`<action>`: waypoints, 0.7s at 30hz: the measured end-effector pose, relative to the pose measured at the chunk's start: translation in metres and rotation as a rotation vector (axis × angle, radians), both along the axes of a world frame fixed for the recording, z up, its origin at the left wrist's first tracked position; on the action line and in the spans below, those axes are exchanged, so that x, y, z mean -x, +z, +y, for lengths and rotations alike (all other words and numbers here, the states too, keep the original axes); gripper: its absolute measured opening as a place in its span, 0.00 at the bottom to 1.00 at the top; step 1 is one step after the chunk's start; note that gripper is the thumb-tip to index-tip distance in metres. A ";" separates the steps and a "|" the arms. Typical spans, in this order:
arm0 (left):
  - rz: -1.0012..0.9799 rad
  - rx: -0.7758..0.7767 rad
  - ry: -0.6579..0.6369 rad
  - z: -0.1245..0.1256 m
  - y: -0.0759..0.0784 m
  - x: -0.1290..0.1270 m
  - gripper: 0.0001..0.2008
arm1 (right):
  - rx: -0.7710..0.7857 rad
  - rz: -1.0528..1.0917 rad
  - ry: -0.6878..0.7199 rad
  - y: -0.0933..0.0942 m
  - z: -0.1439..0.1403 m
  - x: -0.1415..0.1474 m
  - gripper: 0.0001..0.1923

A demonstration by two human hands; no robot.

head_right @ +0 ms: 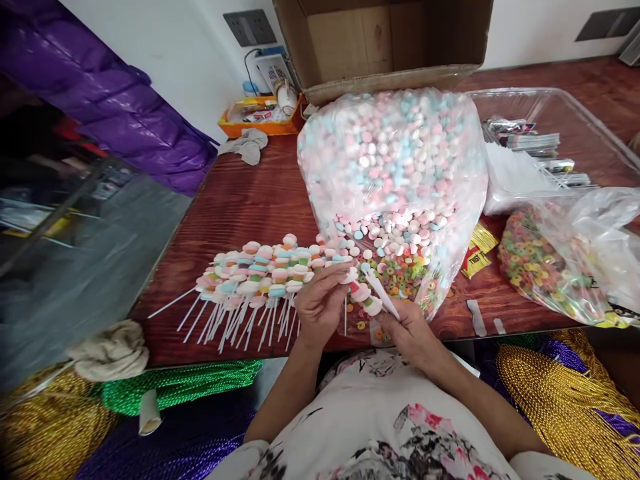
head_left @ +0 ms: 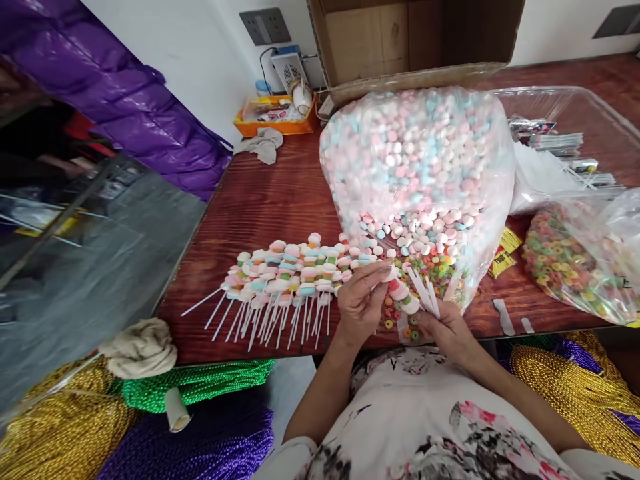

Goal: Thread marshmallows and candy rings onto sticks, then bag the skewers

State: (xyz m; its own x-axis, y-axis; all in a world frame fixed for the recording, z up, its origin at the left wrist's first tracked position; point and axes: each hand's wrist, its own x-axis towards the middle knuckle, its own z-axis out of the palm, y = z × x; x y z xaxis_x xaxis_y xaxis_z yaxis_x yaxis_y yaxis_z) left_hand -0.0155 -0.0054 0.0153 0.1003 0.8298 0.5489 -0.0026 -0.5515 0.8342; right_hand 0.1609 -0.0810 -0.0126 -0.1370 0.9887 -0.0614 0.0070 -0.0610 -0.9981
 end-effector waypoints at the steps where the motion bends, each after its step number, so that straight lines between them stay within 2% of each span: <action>1: -0.060 0.094 -0.059 0.001 0.001 0.001 0.12 | -0.002 -0.032 -0.001 0.004 0.003 -0.005 0.19; 3: -0.139 0.279 -0.119 0.002 0.001 0.001 0.15 | -0.020 -0.104 0.004 0.013 0.007 -0.014 0.17; 5: -0.105 0.331 -0.091 0.001 -0.002 -0.002 0.14 | -0.056 -0.179 0.011 0.019 0.009 -0.019 0.15; 9: 0.040 0.078 0.024 -0.005 -0.012 -0.013 0.08 | -0.097 -0.258 -0.045 0.019 0.005 -0.013 0.14; 12: 0.052 0.044 0.063 -0.008 -0.017 -0.019 0.08 | -0.075 -0.203 -0.073 0.009 0.001 -0.004 0.17; 14: 0.002 0.116 0.069 -0.010 -0.018 -0.022 0.09 | -0.007 -0.096 -0.110 0.001 0.000 0.000 0.20; 17: -0.228 0.326 0.033 -0.010 -0.015 -0.025 0.10 | 0.083 0.043 -0.173 -0.005 0.002 0.001 0.23; 19: -0.422 0.477 -0.001 -0.009 -0.014 -0.026 0.14 | 0.055 0.027 -0.157 -0.004 0.003 0.001 0.23; 21: -0.531 0.569 -0.018 -0.008 -0.014 -0.025 0.16 | 0.006 -0.025 -0.114 -0.003 0.005 0.002 0.22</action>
State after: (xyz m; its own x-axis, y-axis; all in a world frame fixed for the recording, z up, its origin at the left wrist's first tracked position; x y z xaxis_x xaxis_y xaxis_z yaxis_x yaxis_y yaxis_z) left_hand 0.0094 -0.0131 0.0014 -0.0411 0.9990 0.0176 -0.4857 -0.0353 0.8734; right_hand 0.1586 -0.0758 -0.0151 -0.0216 0.9973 -0.0695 0.0246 -0.0690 -0.9973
